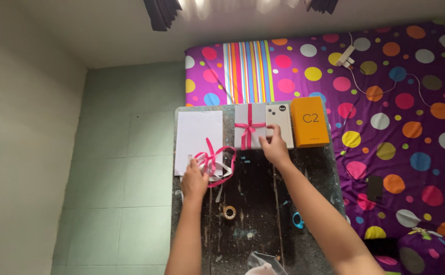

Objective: The person wraps a small white box with white paper, secures it with tape, and ties a pink ribbon around it. They use scissors to cut the ribbon and adjust the bow to finish the gift.

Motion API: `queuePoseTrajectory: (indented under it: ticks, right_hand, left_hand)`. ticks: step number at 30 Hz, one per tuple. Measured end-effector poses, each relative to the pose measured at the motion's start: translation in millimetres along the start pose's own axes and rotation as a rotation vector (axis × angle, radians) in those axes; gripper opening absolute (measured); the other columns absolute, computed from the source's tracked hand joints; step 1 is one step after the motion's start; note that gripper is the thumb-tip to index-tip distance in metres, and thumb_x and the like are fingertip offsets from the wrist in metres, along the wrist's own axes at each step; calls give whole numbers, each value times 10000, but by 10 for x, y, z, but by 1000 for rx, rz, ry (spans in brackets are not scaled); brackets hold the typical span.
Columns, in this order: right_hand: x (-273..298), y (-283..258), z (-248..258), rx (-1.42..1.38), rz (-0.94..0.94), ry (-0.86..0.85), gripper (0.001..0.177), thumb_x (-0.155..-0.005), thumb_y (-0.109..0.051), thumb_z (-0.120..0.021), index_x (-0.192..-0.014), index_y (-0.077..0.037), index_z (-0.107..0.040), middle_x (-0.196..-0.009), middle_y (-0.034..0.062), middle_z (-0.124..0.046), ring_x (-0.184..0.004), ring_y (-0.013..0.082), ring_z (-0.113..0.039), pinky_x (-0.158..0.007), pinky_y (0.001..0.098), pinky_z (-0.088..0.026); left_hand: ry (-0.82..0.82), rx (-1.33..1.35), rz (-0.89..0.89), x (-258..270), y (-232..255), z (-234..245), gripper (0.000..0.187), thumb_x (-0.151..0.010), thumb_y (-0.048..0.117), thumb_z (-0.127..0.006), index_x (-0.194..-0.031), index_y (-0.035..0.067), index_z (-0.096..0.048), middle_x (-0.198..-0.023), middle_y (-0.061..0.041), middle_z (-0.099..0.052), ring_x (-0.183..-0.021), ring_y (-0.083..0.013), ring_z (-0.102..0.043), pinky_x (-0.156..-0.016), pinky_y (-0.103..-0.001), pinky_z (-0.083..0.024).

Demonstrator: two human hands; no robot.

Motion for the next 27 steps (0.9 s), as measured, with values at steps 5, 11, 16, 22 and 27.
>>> queuePoseTrajectory:
  ticks: [5, 11, 16, 22, 27]
  right_hand:
    - [-197, -118, -166, 231, 45, 29, 558, -913, -238, -712, -1356, -100, -401, -960, 251, -710, -933, 446, -687, -838, 516, -515]
    - [-94, -182, -189, 405, 179, 98, 588, -924, -168, -717, -1383, -43, -371, -1006, 330, -658, -1001, 529, -615, -884, 572, -478]
    - [155, -451, -90, 510, 287, 137, 616, -927, -118, -676, -1443, -68, -344, -1173, 296, -523, -1081, 458, -563, -870, 512, -512]
    - [823, -611, -115, 461, 624, 50, 456, -918, -158, -677, -1331, -116, -488, -1194, 141, -514, -1132, 336, -529, -987, 482, -437]
    - [1331, -572, -348, 680, 753, -106, 544, -872, -119, -648, -1392, -229, -534, -1326, 100, -503, -1271, 283, -461, -1005, 452, -430]
  left_hand:
    - [8, -21, -204, 102, 24, -264, 438, -911, 177, -720, -1320, 131, -570, -1139, -52, -695, -902, -179, -716, -777, -309, -616]
    - [184, 111, -601, 371, 181, -232, 434, -856, 201, -749, -1262, 91, -643, -1181, -121, -699, -996, -306, -703, -880, -431, -551]
    - [218, 154, -794, 534, 319, -80, 368, -892, 204, -723, -1250, 121, -715, -1255, -109, -722, -1078, -300, -710, -959, -442, -531]
    - [324, 195, -840, 499, 74, -173, 297, -936, 193, -692, -1222, 114, -709, -1214, -98, -744, -1016, -265, -725, -930, -426, -543]
    - [649, 107, -299, 156, -440, -179, 225, -1006, 196, -639, -1197, 78, -627, -1138, -97, -673, -1028, -241, -646, -941, -397, -516]
Point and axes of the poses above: each hand's wrist, its own x-axis away from the middle knuckle, its own z-axis out of the back of the hand, y = z × x, the point moved 2 cm from there along -x, towards the middle knuckle
